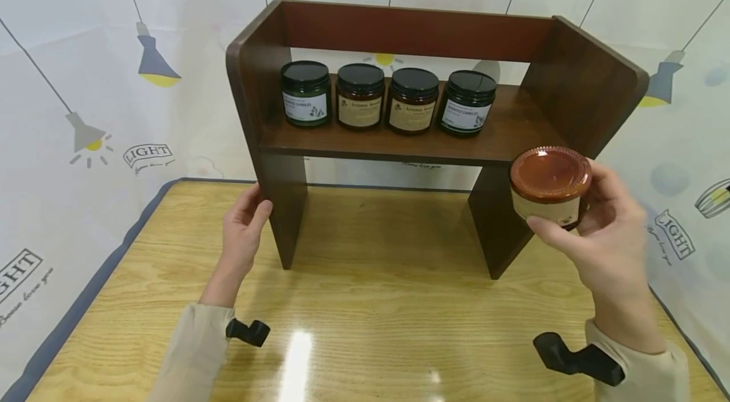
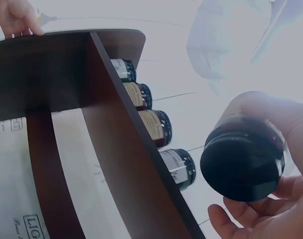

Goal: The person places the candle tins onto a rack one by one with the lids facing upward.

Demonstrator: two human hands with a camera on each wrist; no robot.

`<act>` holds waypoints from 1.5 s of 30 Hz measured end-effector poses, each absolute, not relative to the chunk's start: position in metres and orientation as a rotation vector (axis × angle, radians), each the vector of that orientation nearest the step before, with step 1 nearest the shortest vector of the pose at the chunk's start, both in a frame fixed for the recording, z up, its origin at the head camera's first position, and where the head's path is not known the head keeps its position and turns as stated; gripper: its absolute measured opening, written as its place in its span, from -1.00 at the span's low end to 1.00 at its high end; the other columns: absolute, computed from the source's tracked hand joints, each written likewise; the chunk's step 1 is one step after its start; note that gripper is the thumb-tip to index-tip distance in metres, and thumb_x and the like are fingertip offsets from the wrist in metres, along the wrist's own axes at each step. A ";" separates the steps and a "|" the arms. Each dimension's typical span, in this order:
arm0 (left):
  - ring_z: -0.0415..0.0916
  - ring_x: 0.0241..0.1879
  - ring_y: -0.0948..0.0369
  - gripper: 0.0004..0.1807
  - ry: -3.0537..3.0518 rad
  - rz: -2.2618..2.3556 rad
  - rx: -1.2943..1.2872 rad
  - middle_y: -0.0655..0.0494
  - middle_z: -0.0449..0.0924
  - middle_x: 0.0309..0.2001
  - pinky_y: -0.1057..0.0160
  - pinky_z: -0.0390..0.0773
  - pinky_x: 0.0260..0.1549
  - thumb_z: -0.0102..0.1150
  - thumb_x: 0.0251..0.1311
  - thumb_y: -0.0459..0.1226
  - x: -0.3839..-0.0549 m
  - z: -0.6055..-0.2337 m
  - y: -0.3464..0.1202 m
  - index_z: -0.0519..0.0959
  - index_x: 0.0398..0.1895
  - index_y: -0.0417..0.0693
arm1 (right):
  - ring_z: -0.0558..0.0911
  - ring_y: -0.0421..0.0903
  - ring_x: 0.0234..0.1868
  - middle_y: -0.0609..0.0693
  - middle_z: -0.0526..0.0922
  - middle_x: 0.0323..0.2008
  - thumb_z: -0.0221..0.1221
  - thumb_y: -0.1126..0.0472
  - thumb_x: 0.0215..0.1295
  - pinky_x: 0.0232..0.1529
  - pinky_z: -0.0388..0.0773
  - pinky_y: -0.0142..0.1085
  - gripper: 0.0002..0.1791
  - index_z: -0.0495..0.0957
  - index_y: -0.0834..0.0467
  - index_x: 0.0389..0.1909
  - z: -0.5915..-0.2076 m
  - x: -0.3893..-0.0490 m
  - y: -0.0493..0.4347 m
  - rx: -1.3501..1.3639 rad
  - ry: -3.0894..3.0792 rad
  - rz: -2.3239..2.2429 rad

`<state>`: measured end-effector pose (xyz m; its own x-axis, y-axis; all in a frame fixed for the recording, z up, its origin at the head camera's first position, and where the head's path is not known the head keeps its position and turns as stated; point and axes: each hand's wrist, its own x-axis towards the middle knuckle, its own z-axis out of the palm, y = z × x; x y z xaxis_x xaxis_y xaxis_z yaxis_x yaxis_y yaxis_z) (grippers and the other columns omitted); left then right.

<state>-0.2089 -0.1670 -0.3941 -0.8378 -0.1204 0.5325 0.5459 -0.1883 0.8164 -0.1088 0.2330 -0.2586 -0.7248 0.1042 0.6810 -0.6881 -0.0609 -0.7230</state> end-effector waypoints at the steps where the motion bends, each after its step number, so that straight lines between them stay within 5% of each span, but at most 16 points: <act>1: 0.45 -0.18 0.37 -0.70 -1.648 -2.076 -0.488 0.31 0.56 -0.15 0.47 0.43 -0.19 0.10 0.27 -0.36 -0.209 -0.394 -0.167 0.59 -0.01 0.18 | 0.49 -0.03 -0.18 0.20 0.54 -0.11 0.09 0.84 -0.36 -0.15 0.44 -0.43 -0.25 0.40 0.49 0.06 -0.257 -0.109 0.234 0.627 -1.654 1.832; 20: 0.47 -0.17 0.39 -0.72 -1.633 -2.091 -0.490 0.32 0.58 -0.16 0.48 0.44 -0.17 0.13 0.25 -0.36 -0.213 -0.394 -0.165 0.59 -0.05 0.18 | 0.52 -0.02 -0.18 0.22 0.51 -0.09 0.16 0.83 -0.35 -0.30 0.56 -0.49 -0.28 0.43 0.49 0.04 -0.247 -0.112 0.241 0.557 -1.593 1.757; 28: 0.47 -0.16 0.38 -0.71 -1.651 -2.072 -0.496 0.32 0.58 -0.15 0.48 0.44 -0.17 0.12 0.26 -0.35 -0.212 -0.393 -0.166 0.59 -0.04 0.21 | 0.46 -0.05 -0.26 0.19 0.46 -0.24 0.17 0.80 -0.27 -0.27 0.55 -0.49 -0.37 0.45 0.48 -0.01 -0.243 -0.113 0.236 0.513 -1.577 1.755; 36: 0.47 -0.17 0.39 -0.71 -1.645 -2.075 -0.479 0.32 0.58 -0.16 0.49 0.43 -0.17 0.11 0.26 -0.38 -0.211 -0.394 -0.166 0.59 -0.04 0.16 | 0.44 0.00 -0.14 0.18 0.45 -0.22 0.21 0.78 -0.30 -0.14 0.53 -0.43 -0.32 0.39 0.39 -0.01 -0.237 -0.118 0.230 0.448 -1.509 1.764; 45: 0.46 -0.17 0.39 -0.69 -1.641 -2.082 -0.469 0.32 0.58 -0.16 0.49 0.43 -0.17 0.10 0.26 -0.41 -0.209 -0.395 -0.167 0.60 -0.05 0.16 | 0.45 -0.06 -0.17 0.08 0.53 -0.17 0.30 0.58 -0.20 -0.32 0.46 -0.51 -0.48 0.55 0.38 -0.06 -0.223 -0.135 0.224 0.341 -1.702 1.411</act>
